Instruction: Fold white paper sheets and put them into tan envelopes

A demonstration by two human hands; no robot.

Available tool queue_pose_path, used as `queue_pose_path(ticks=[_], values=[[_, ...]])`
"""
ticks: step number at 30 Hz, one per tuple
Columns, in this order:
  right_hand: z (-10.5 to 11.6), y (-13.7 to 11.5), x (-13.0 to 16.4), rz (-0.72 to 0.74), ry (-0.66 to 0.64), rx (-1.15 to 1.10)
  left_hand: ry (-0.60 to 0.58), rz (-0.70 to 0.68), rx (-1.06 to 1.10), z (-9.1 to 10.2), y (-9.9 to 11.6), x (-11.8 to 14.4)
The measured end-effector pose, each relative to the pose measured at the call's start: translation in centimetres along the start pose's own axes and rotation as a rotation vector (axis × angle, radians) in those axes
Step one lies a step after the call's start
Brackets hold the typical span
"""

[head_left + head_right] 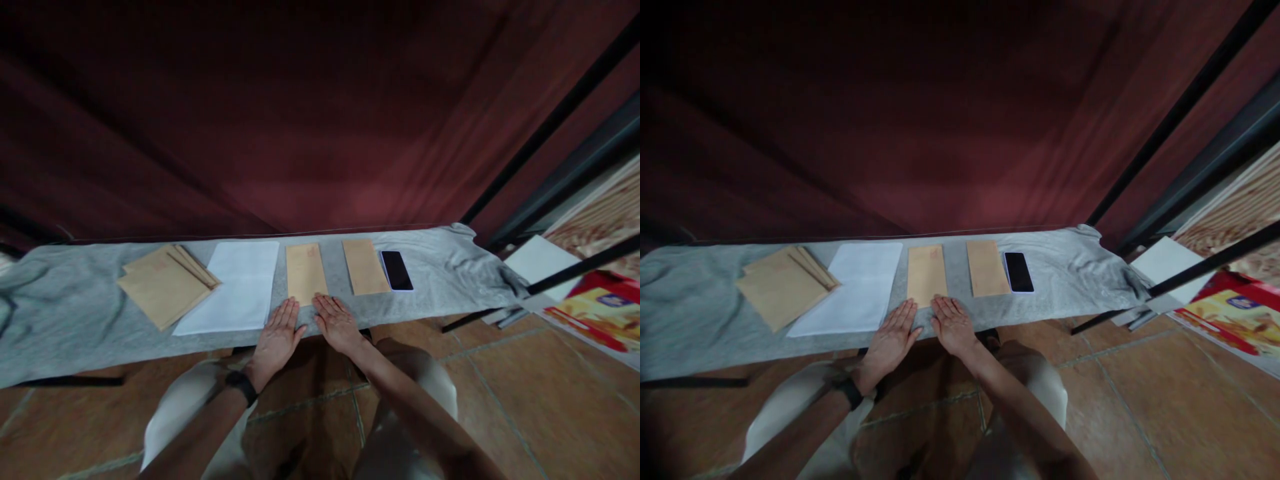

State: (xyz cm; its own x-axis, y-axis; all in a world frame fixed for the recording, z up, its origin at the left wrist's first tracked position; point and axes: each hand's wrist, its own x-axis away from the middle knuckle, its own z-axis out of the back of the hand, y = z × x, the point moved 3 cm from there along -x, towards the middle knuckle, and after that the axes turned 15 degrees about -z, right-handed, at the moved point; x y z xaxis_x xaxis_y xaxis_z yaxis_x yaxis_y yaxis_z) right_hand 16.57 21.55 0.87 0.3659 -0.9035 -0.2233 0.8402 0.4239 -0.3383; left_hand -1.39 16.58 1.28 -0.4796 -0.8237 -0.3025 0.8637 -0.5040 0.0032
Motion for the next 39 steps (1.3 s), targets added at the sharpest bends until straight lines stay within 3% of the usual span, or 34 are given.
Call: queue_pose_path(ticks=[5, 10, 16, 24, 30, 34, 39], values=[[0.4, 1.5, 0.5, -0.017, -0.01, 0.044, -0.017, 0.028, -0.024, 0.0, 0.3, 0.1], [0.8, 1.0, -0.1, -0.094, 0.024, 0.026, -0.024, 0.067, -0.05, 0.0, 0.7, -0.5], [0.2, -0.7, -0.3, 0.088, -0.018, -0.014, -0.02, 0.11, -0.027, 0.5, 0.8, -0.9], [-0.2, -0.2, -0.1, 0.037, -0.014, -0.011, 0.075, 0.35, 0.0, 1.8, 0.3, -2.8], [-0.3, -0.4, -0.2, 0.012, -0.028, 0.008, 0.077, 0.571, -0.033, 1.4, -0.4, -4.2], [-0.4, -0.3, -0.2, 0.02, -0.033, 0.016, 0.005, 0.638, -0.059, 0.8, -0.7, -4.8], [-0.4, 0.2, 0.1, 0.007, -0.03, 0.025, -0.123, 0.747, 0.073, 1.0, -1.7, -5.4]])
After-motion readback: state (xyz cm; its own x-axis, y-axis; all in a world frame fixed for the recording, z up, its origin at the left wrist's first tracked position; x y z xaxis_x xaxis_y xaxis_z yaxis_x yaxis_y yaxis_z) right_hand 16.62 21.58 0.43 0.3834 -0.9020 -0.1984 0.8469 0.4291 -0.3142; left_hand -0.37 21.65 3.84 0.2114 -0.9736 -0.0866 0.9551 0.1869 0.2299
